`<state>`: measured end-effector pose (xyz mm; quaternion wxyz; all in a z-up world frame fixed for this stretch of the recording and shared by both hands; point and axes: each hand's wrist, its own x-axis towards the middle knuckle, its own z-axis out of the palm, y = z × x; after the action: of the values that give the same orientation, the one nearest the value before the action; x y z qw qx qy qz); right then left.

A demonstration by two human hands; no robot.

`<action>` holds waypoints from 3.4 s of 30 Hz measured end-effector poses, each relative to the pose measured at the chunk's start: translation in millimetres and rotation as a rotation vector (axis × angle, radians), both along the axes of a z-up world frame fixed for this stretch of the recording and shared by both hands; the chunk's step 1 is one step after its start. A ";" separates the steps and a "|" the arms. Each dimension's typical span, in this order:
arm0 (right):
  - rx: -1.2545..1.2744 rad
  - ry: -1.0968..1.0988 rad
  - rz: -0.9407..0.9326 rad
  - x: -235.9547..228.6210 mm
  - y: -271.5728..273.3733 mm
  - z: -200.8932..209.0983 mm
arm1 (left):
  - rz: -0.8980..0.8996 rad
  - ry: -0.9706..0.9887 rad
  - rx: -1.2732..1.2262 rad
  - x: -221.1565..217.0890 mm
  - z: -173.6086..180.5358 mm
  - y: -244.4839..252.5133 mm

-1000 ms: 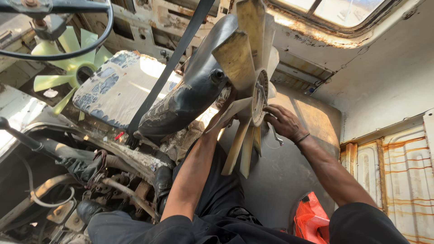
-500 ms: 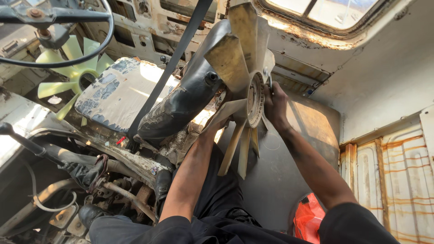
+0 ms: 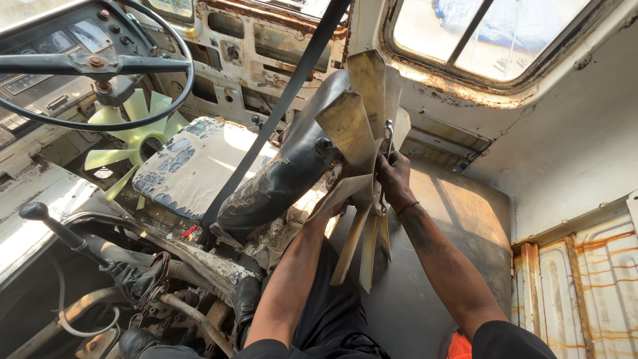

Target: The person sits inside a vehicle cabin and uses a wrench to tighten bolts on a large metal fan. They repeatedly adjust the fan and use the wrench on different bolts around the fan hub.

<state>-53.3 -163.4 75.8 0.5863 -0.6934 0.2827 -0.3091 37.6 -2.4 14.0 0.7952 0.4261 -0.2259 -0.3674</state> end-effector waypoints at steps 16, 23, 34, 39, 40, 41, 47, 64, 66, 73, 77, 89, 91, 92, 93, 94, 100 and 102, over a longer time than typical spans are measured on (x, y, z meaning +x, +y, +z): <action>-0.596 -0.004 -0.040 0.0 -8.8 -14.5 | 0.031 -0.031 -0.047 5.5 55.2 18.7; -0.588 0.096 -0.064 -4.3 -9.9 -14.3 | 0.025 -0.029 -0.033 -0.9 51.3 21.6; -0.479 0.196 -0.239 14.9 -2.5 -26.1 | 0.030 -0.029 -0.005 -5.3 40.6 26.7; -0.548 0.180 -0.272 23.0 -13.5 -45.7 | 0.032 -0.025 0.008 -11.0 46.9 34.2; -0.534 0.185 -0.266 25.2 -16.2 -49.6 | 0.033 -0.024 0.010 -12.5 48.7 36.1; -0.560 0.202 -0.257 27.7 -18.7 -52.7 | 0.032 -0.025 0.012 -13.6 50.8 37.7; -0.623 0.136 -0.190 29.1 -20.8 -55.6 | 0.020 -0.033 0.017 -17.4 59.4 38.5; -0.811 -0.096 -0.020 0.8 -3.0 -22.1 | 0.049 -0.076 0.004 20.5 15.1 21.8; -0.678 0.047 -0.109 5.6 -2.9 -19.5 | 0.049 -0.079 0.004 21.0 17.8 22.6; -0.555 0.197 -0.237 19.3 -7.0 -25.9 | 0.050 -0.074 0.012 8.5 38.0 37.2; -0.527 0.244 -0.238 21.1 -12.5 -35.3 | 0.065 -0.069 0.011 4.2 48.3 48.9; -0.685 0.170 -0.188 28.7 -26.0 -58.2 | 0.078 -0.064 -0.010 4.7 40.8 51.0; -0.663 0.164 -0.176 27.2 -21.3 -52.5 | 0.077 -0.069 -0.012 7.3 37.9 48.7; -0.672 0.140 -0.166 27.2 -18.2 -48.0 | 0.076 -0.073 -0.013 9.0 36.7 46.9; -0.680 0.120 -0.160 25.0 -14.6 -44.1 | 0.070 -0.075 -0.012 8.5 34.7 44.7; -0.688 0.100 -0.153 23.6 -10.9 -39.7 | 0.064 -0.076 -0.012 8.3 31.7 41.8; -0.406 0.195 -0.144 -11.5 -15.6 -10.6 | -0.030 -0.028 0.010 -26.8 -11.7 13.6; -0.434 -0.075 -0.109 -15.0 -34.9 9.8 | -0.048 -0.013 0.015 -35.8 -24.3 7.9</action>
<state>-68.3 -198.3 85.6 0.4157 -0.7752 0.2246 -0.4192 1.9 5.5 -10.3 0.7814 0.4290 -0.2383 -0.3854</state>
